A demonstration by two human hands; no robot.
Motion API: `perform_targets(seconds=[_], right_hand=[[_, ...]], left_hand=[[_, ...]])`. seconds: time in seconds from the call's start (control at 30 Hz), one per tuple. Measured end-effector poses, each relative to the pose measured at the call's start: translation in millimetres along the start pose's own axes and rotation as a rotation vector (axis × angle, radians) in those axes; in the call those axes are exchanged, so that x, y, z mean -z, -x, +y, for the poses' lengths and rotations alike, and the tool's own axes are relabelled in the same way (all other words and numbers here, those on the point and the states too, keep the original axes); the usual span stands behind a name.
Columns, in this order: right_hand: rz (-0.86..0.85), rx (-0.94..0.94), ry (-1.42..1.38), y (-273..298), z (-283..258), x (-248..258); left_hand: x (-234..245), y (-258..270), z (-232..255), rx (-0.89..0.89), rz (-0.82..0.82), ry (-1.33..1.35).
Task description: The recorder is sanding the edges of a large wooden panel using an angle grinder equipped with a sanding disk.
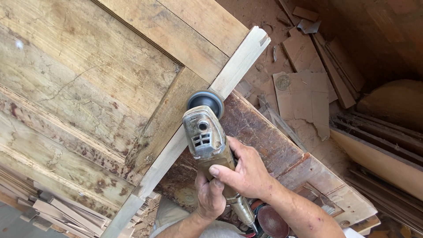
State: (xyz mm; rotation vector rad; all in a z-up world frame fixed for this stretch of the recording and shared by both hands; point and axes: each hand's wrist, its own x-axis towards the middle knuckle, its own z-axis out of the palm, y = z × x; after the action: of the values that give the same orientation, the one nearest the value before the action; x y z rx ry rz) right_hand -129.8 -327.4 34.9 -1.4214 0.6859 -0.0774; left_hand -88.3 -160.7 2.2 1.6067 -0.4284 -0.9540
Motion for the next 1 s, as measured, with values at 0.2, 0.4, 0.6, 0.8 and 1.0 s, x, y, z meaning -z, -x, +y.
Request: perform_targets(seconds=[0.2, 0.4, 0.6, 0.8, 1.0], right_hand=[[0.003, -0.024, -0.024, -3, 6, -1], [-0.045, -0.048, -0.093, -4, 3, -12], [-0.016, -0.048, -0.041, -6, -8, -11], [0.007, -0.03, -0.011, -13, 1, -7], [-0.08, -0.002, -0.115, -6, 10, -21]], left_hand=[[-1, 1, 1, 0.059, -0.005, 0.045], [7, 8, 14, 0.109, 0.043, -0.002], [10, 4, 6, 0.03, 0.055, 0.041], [6, -12, 4, -0.017, -0.004, 0.046], [13, 12, 7, 0.066, 0.039, 0.026]])
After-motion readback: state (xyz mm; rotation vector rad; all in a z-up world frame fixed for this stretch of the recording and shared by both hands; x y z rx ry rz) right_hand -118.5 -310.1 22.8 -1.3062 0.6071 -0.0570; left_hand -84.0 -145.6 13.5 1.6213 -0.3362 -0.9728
